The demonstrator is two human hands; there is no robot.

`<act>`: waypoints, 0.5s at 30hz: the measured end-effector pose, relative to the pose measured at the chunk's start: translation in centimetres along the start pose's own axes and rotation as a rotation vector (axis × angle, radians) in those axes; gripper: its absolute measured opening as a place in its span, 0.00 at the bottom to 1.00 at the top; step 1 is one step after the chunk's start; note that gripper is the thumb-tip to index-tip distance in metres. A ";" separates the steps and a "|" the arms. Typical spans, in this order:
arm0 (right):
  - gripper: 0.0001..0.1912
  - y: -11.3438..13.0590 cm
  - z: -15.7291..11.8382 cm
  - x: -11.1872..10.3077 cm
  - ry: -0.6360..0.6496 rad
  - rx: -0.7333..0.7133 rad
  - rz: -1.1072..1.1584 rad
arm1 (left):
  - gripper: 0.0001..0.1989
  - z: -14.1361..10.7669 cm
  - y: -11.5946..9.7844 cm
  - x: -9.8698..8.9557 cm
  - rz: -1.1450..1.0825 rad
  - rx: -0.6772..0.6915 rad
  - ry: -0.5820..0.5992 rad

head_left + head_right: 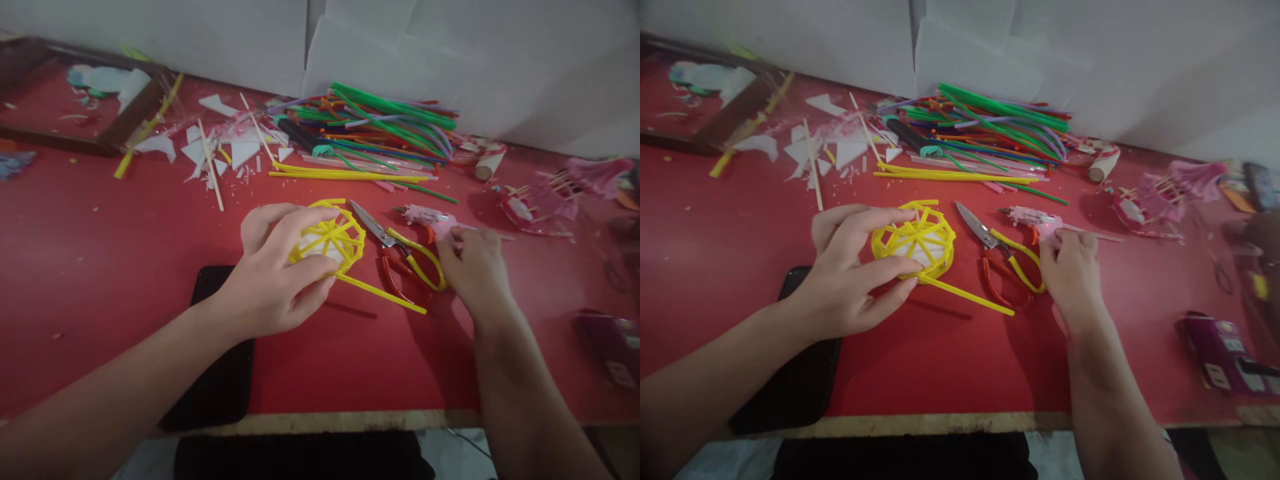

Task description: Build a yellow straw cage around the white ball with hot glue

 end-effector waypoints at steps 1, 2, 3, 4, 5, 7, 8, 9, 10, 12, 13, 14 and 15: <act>0.15 0.4 -0.3 -0.1 -0.056 0.022 -0.014 | 0.02 0.0 0.0 0.0 -0.001 0.004 0.005; 0.17 0.9 -0.6 -0.5 -0.109 0.039 -0.009 | 0.02 0.0 0.1 0.0 -0.002 0.004 0.004; 0.18 1.7 -1.1 -0.9 -0.157 0.031 0.014 | 0.02 0.0 0.1 0.0 -0.004 0.006 0.004; 0.16 2.6 -1.6 -1.5 -0.206 -0.020 0.094 | 0.02 0.1 0.1 0.1 -0.006 0.009 0.004; 0.14 3.6 -2.2 -2.1 -0.183 -0.108 0.222 | 0.02 0.1 0.1 0.1 -0.010 0.012 0.002; 0.13 5.6 -3.5 -3.0 0.096 -0.266 0.535 | 0.04 0.1 0.2 0.1 -0.015 0.011 0.003; 0.12 6.5 -4.0 -3.4 0.262 -0.342 0.640 | 0.04 0.0 0.2 0.2 -0.014 0.007 0.005; 0.12 7.3 -4.5 -3.8 0.362 -0.411 0.705 | 0.04 0.0 0.2 0.2 -0.012 0.002 0.009; 0.11 7.8 -4.9 -4.0 0.423 -0.468 0.743 | 0.04 0.0 0.2 0.2 -0.006 -0.003 0.013; 0.06 8.4 -5.1 -4.4 0.421 -0.548 0.736 | 0.04 0.0 0.1 0.2 0.002 -0.005 0.014; 0.03 8.4 -5.0 -4.5 0.382 -0.574 0.719 | 0.04 0.0 0.1 0.3 0.002 -0.005 0.011; 0.02 8.4 -4.9 -4.6 0.333 -0.596 0.702 | 0.04 0.0 0.1 0.3 -0.001 -0.007 0.012; 0.03 8.4 -4.8 -4.6 0.283 -0.618 0.689 | 0.04 0.0 0.1 0.3 -0.008 -0.010 0.017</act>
Point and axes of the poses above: each hand's wrist, its own z-axis towards the middle knuckle, its own x-axis out of the palm, y = z × x, the point moved 1 cm from there along z, towards the middle knuckle, and after that the axes turned 11 degrees about -z, right-handed, at the moved point
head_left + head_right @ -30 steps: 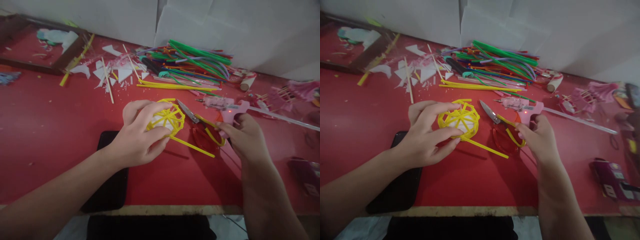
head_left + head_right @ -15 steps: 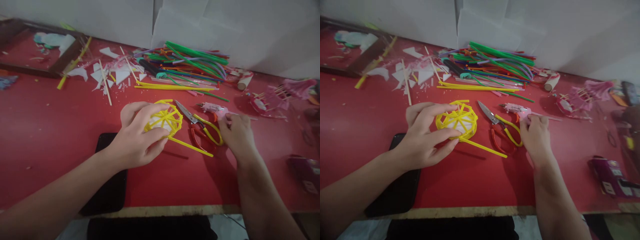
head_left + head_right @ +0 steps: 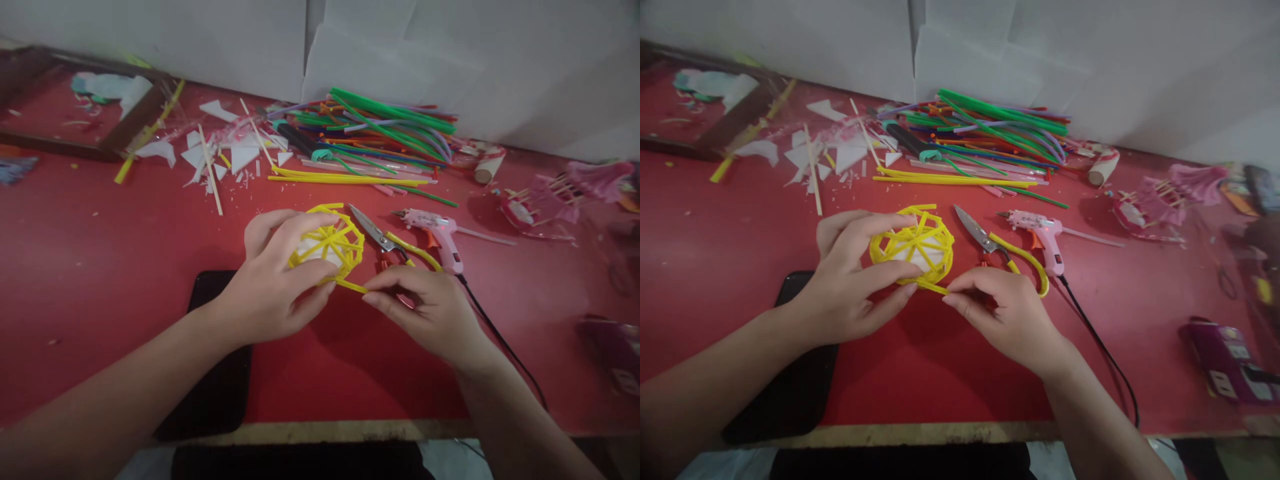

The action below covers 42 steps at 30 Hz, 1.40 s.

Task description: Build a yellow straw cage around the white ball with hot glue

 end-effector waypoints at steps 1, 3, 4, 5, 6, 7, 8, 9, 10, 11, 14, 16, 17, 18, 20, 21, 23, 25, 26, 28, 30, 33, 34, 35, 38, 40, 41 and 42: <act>0.03 -0.1 0.1 -0.1 -0.028 -0.031 -0.027 | 0.04 0.0 0.0 0.0 -0.010 -0.002 0.009; 0.03 -0.3 0.1 -0.3 -0.069 -0.085 -0.089 | 0.04 0.0 0.0 0.0 -0.032 -0.004 0.038; 0.02 -0.4 0.1 -0.3 -0.090 -0.109 -0.124 | 0.04 0.0 0.0 0.0 -0.043 -0.003 0.050; 0.02 -0.4 0.1 -0.3 -0.116 -0.129 -0.158 | 0.04 0.0 0.0 0.0 -0.051 -0.001 0.061; 0.02 -0.5 0.1 -0.3 -0.144 -0.146 -0.190 | 0.05 0.0 0.0 0.0 -0.056 0.005 0.065; 0.01 -0.6 0.0 -0.2 -0.174 -0.162 -0.219 | 0.05 0.0 0.0 -0.1 -0.059 0.009 0.068; 0.01 -0.6 0.0 -0.2 -0.201 -0.177 -0.247 | 0.05 0.0 0.1 -0.1 -0.061 0.012 0.070; 0.01 -0.7 0.0 -0.1 -0.222 -0.192 -0.274 | 0.06 -0.1 0.1 -0.1 -0.063 0.017 0.070; 0.01 -0.7 0.0 -0.1 -0.237 -0.203 -0.302 | 0.06 -0.1 0.1 -0.1 -0.067 0.024 0.071; 0.02 -0.7 -0.1 -0.1 -0.247 -0.212 -0.326 | 0.06 0.0 0.1 -0.1 -0.071 0.032 0.074; 0.01 -0.9 -0.1 -0.1 -0.263 -0.215 -0.367 | 0.06 0.0 0.0 0.0 -0.076 0.050 0.092; 0.01 -1.0 -0.1 -0.1 -0.262 -0.209 -0.370 | 0.06 0.0 0.0 0.0 -0.075 0.063 0.100; 0.01 -1.0 -0.1 -0.1 -0.261 -0.210 -0.365 | 0.07 0.0 0.0 0.0 -0.076 0.073 0.098; 0.01 -1.0 -0.1 -0.1 -0.256 -0.211 -0.357 | 0.07 -0.1 0.0 0.0 -0.075 0.085 0.095; 0.02 -1.1 0.0 -0.1 -0.245 -0.218 -0.336 | 0.08 -0.2 0.1 -0.1 -0.064 0.098 0.092; 0.02 -1.1 0.0 -0.2 -0.239 -0.224 -0.327 | 0.08 -0.2 0.1 -0.1 -0.056 0.096 0.094; 0.03 -1.2 0.0 -0.2 -0.229 -0.241 -0.314 | 0.08 -0.3 0.1 -0.1 -0.043 0.081 0.108; 0.03 -1.3 0.0 -0.3 -0.224 -0.258 -0.302 | 0.08 -0.3 0.0 -0.1 -0.041 0.075 0.111; 0.03 -1.3 0.0 -0.3 -0.220 -0.266 -0.297 | 0.07 -0.3 0.0 -0.1 -0.043 0.074 0.112; 0.04 -1.5 0.0 -0.3 -0.206 -0.285 -0.286 | 0.07 -0.2 -0.1 -0.2 -0.052 0.074 0.119; 0.04 -1.6 -0.1 -0.3 -0.190 -0.309 -0.274 | 0.06 -0.2 -0.1 -0.2 -0.065 0.077 0.121; 0.05 -1.8 -0.2 -0.3 -0.172 -0.323 -0.256 | 0.06 -0.2 -0.1 -0.2 -0.072 0.078 0.116; 0.05 -1.8 -0.2 -0.3 -0.164 -0.322 -0.254 | 0.05 -0.2 -0.1 -0.2 -0.071 0.074 0.114; 0.06 -1.9 -0.2 -0.4 -0.155 -0.320 -0.253 | 0.05 -0.1 -0.1 -0.1 -0.073 0.072 0.110; 0.06 -2.0 -0.2 -0.5 -0.134 -0.323 -0.254 | 0.04 -0.1 -0.1 -0.1 -0.083 0.072 0.090; 0.06 -2.0 -0.3 -0.6 -0.138 -0.318 -0.249 | 0.04 -0.1 -0.2 -0.1 -0.082 0.071 0.089; 0.06 -2.0 -0.3 -0.5 -0.144 -0.311 -0.247 | 0.04 0.0 -0.2 -0.1 -0.079 0.070 0.094; 0.06 -2.0 -0.2 -0.5 -0.153 -0.304 -0.246 | 0.04 0.0 -0.2 -0.1 -0.075 0.069 0.099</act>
Point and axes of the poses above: each hand's wrist, its own z-axis towards the middle knuckle, its own x-axis out of the palm, y = z × x, the point moved 1 cm from there along z, towards the middle knuckle, and after that the axes turned 11 degrees about -z, right-handed, at the moved point
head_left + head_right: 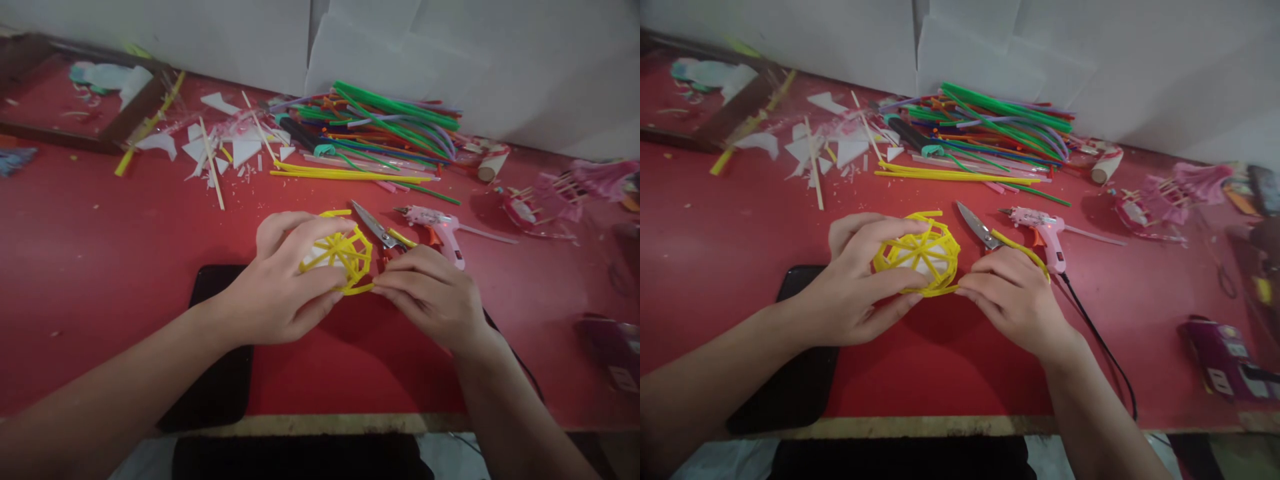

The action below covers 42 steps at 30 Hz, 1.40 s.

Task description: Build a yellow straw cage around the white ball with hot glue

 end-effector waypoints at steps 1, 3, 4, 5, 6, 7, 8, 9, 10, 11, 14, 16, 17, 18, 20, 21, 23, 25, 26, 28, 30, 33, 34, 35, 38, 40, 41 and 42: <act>0.06 0.0 0.0 0.0 -0.007 0.010 -0.005 | 0.04 0.0 0.0 0.0 0.001 0.003 0.002; 0.05 0.1 0.1 0.0 -0.022 0.025 -0.028 | 0.04 0.0 0.0 0.0 -0.002 0.003 0.005; 0.05 0.2 0.2 0.0 -0.028 0.028 -0.040 | 0.05 0.0 0.0 0.0 -0.003 0.004 0.006; 0.04 0.3 0.2 0.0 -0.034 0.028 -0.048 | 0.05 0.0 0.0 0.0 -0.003 0.006 0.007; 0.04 0.3 0.3 0.0 -0.041 0.029 -0.051 | 0.06 0.0 0.0 0.0 -0.003 0.008 0.008; 0.04 0.4 0.3 0.0 -0.047 0.032 -0.049 | 0.06 0.0 0.0 0.0 -0.002 0.011 0.010; 0.04 0.4 0.4 0.0 -0.053 0.035 -0.044 | 0.07 0.0 0.0 0.0 -0.003 0.012 0.011; 0.04 0.4 0.4 -0.1 -0.058 0.039 -0.039 | 0.07 0.0 0.0 0.0 -0.006 0.012 0.013; 0.04 0.5 0.4 -0.1 -0.065 0.043 -0.035 | 0.08 0.0 0.0 0.0 -0.009 0.008 0.016; 0.04 0.5 0.4 -0.1 -0.071 0.045 -0.035 | 0.08 -0.1 0.0 0.0 -0.012 0.004 0.018; 0.04 0.5 0.4 -0.2 -0.076 0.037 -0.037 | 0.09 -0.1 0.0 0.0 -0.024 0.010 0.024; 0.04 0.5 0.4 -0.2 -0.073 0.039 -0.033 | 0.09 -0.1 0.0 0.0 -0.035 0.015 0.032; 0.04 0.5 0.4 -0.2 -0.071 0.043 -0.027 | 0.09 0.0 0.0 0.0 -0.041 0.015 0.037; 0.04 0.5 0.4 -0.2 -0.073 0.045 -0.021 | 0.09 0.0 0.0 0.1 -0.045 0.014 0.041; 0.06 0.5 0.4 -0.1 -0.082 0.038 -0.008 | 0.09 0.1 0.0 0.1 -0.053 0.018 0.043; 0.07 0.5 0.4 -0.1 -0.084 0.027 -0.001 | 0.09 0.1 0.0 0.1 -0.056 0.021 0.041; 0.09 0.4 0.3 -0.1 -0.072 -0.001 0.019 | 0.09 0.0 0.1 0.1 -0.063 0.025 0.036; 0.10 0.3 0.3 -0.1 -0.047 -0.025 0.041 | 0.08 0.0 0.1 0.1 -0.074 0.023 0.039; 0.11 0.2 0.3 -0.1 -0.035 -0.035 0.053 | 0.07 0.0 0.1 0.1 -0.079 0.023 0.044; 0.10 0.2 0.2 -0.1 -0.020 -0.049 0.069 | 0.08 0.0 0.1 0.0 -0.086 0.022 0.051; 0.10 0.1 0.2 -0.2 -0.015 -0.056 0.080 | 0.09 0.1 0.1 -0.1 -0.083 0.020 0.054; 0.10 0.1 0.2 -0.2 -0.010 -0.057 0.084 | 0.09 0.2 0.0 -0.2 -0.081 0.024 0.061; 0.10 0.1 0.1 -0.2 -0.008 -0.056 0.084 | 0.09 0.2 0.0 -0.2 -0.084 0.027 0.064; 0.10 0.1 0.1 -0.2 -0.007 -0.056 0.086 | 0.08 0.2 0.0 -0.2 -0.088 0.029 0.067; 0.10 0.2 0.2 -0.2 -0.008 -0.056 0.098 | 0.07 0.1 -0.1 -0.3 -0.093 0.026 0.071; 0.10 0.3 0.2 -0.2 -0.012 -0.055 0.099 | 0.06 0.1 -0.1 -0.2 -0.080 0.020 0.068; 0.09 0.3 0.2 -0.2 -0.014 -0.052 0.098 | 0.06 0.0 -0.1 -0.2 -0.070 0.017 0.061; 0.09 0.3 0.3 -0.2 -0.016 -0.051 0.097 | 0.07 0.0 -0.1 -0.2 -0.058 0.011 0.054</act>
Point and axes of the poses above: each hand's wrist, its own z-axis towards the middle knuckle, its own x-axis out of the palm, y = z × x, the point moved 1 cm from there along z, towards the middle knuckle, and after that the axes turned 11 degrees about -z, right-handed, at the moved point
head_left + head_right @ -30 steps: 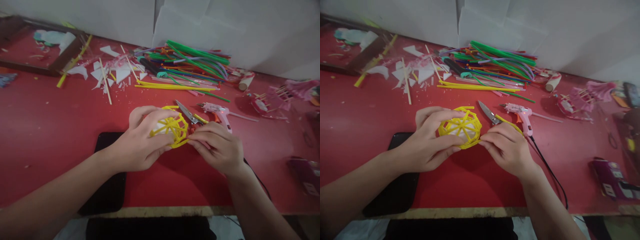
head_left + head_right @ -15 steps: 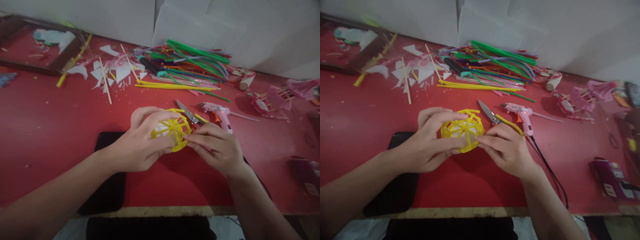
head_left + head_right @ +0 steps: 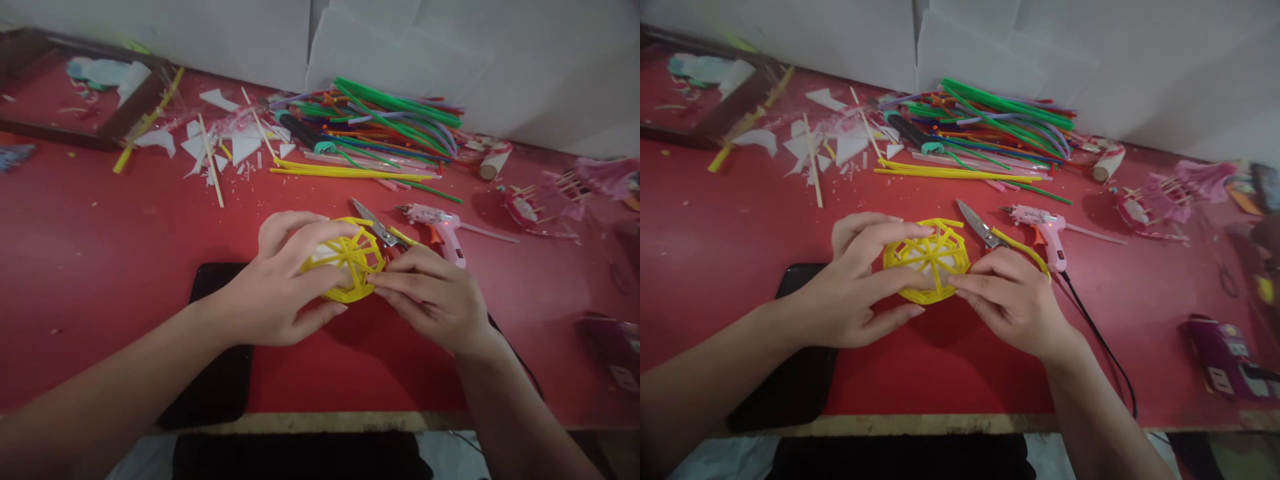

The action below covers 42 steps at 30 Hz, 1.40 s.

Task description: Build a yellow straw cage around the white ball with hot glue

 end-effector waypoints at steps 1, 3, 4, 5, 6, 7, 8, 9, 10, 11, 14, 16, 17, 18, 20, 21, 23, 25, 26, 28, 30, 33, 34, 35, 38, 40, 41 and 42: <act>0.09 0.0 0.0 0.0 -0.001 0.002 -0.001 | 0.07 0.0 0.0 0.0 0.011 -0.007 -0.006; 0.09 0.1 0.1 0.1 -0.004 0.002 -0.004 | 0.07 -0.1 0.0 0.1 0.031 -0.010 -0.021; 0.09 0.1 0.1 0.1 -0.007 0.003 -0.005 | 0.07 -0.1 0.0 0.1 0.040 -0.006 -0.030; 0.09 0.2 0.1 0.1 -0.012 0.005 -0.007 | 0.07 -0.1 -0.1 0.0 0.049 0.002 -0.041; 0.09 0.3 0.2 0.2 -0.015 0.010 -0.010 | 0.08 -0.1 -0.2 0.0 0.057 0.011 -0.057; 0.08 0.5 0.2 0.3 -0.019 0.015 -0.014 | 0.09 0.0 -0.2 0.0 0.065 0.019 -0.074; 0.08 0.7 0.3 0.4 -0.023 0.021 -0.020 | 0.10 0.0 -0.3 0.0 0.074 0.019 -0.087; 0.07 1.0 0.4 0.6 -0.027 0.028 -0.028 | 0.10 0.1 -0.4 0.0 0.085 0.019 -0.099; 0.06 1.2 0.4 0.7 -0.033 0.035 -0.037 | 0.11 0.1 -0.4 0.0 0.099 0.022 -0.110; 0.05 1.5 0.5 0.8 -0.039 0.044 -0.045 | 0.11 0.2 -0.5 0.1 0.115 0.023 -0.120; 0.04 2.3 0.7 1.1 -0.056 0.081 -0.064 | 0.10 0.3 -0.6 0.4 0.163 0.027 -0.140; 0.04 2.6 0.8 1.3 -0.063 0.099 -0.069 | 0.07 0.4 -0.6 0.6 0.181 0.015 -0.138; 0.04 2.7 0.8 1.3 -0.066 0.105 -0.072 | 0.06 0.4 -0.6 0.6 0.184 0.012 -0.137; 0.04 2.8 0.8 1.3 -0.069 0.110 -0.073 | 0.04 0.5 -0.6 0.7 0.187 0.013 -0.136; 0.05 2.9 0.8 1.4 -0.070 0.116 -0.071 | 0.03 0.5 -0.6 0.7 0.192 0.021 -0.130; 0.05 3.0 0.8 1.4 -0.068 0.117 -0.067 | 0.02 0.5 -0.7 0.6 0.195 0.026 -0.128; 0.06 3.0 0.8 1.4 -0.066 0.111 -0.058 | 0.02 0.6 -0.7 0.6 0.197 0.023 -0.123; 0.08 3.0 0.8 1.3 -0.072 0.101 -0.061 | 0.02 0.6 -0.7 0.6 0.194 0.011 -0.124; 0.08 2.9 0.8 1.2 -0.079 0.097 -0.068 | 0.03 0.6 -0.7 0.6 0.192 0.007 -0.126; 0.09 2.8 0.8 1.1 -0.091 0.099 -0.088 | 0.03 0.6 -0.8 0.6 0.186 0.004 -0.120; 0.09 2.6 0.8 1.0 -0.089 0.115 -0.098 | 0.03 0.6 -0.8 0.5 0.183 0.000 -0.114; 0.09 2.4 0.7 0.9 -0.081 0.140 -0.098 | 0.03 0.6 -0.8 0.5 0.185 -0.003 -0.115; 0.09 2.4 0.7 0.9 -0.079 0.143 -0.098 | 0.03 0.6 -0.8 0.5 0.187 -0.001 -0.114; 0.09 2.4 0.7 1.0 -0.079 0.144 -0.097 | 0.04 0.6 -0.8 0.5 0.189 0.000 -0.112; 0.09 2.5 0.7 1.1 -0.079 0.128 -0.088 | 0.04 0.6 -0.8 0.6 0.197 0.006 -0.105; 0.09 2.5 0.7 1.1 -0.080 0.119 -0.084 | 0.03 0.6 -0.8 0.7 0.198 0.007 -0.107; 0.09 2.5 0.6 1.2 -0.080 0.119 -0.086 | 0.03 0.6 -0.8 0.7 0.195 0.008 -0.110; 0.08 2.5 0.6 1.2 -0.079 0.121 -0.092 | 0.02 0.5 -0.7 0.7 0.190 0.013 -0.118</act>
Point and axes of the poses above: each hand's wrist, its own z-axis towards the middle knuckle, its own x-axis out of the palm, y = z × x, the point moved 1 cm from there along z, towards the middle knuckle, and after that the axes turned 11 degrees about -z, right-handed, at the moved point
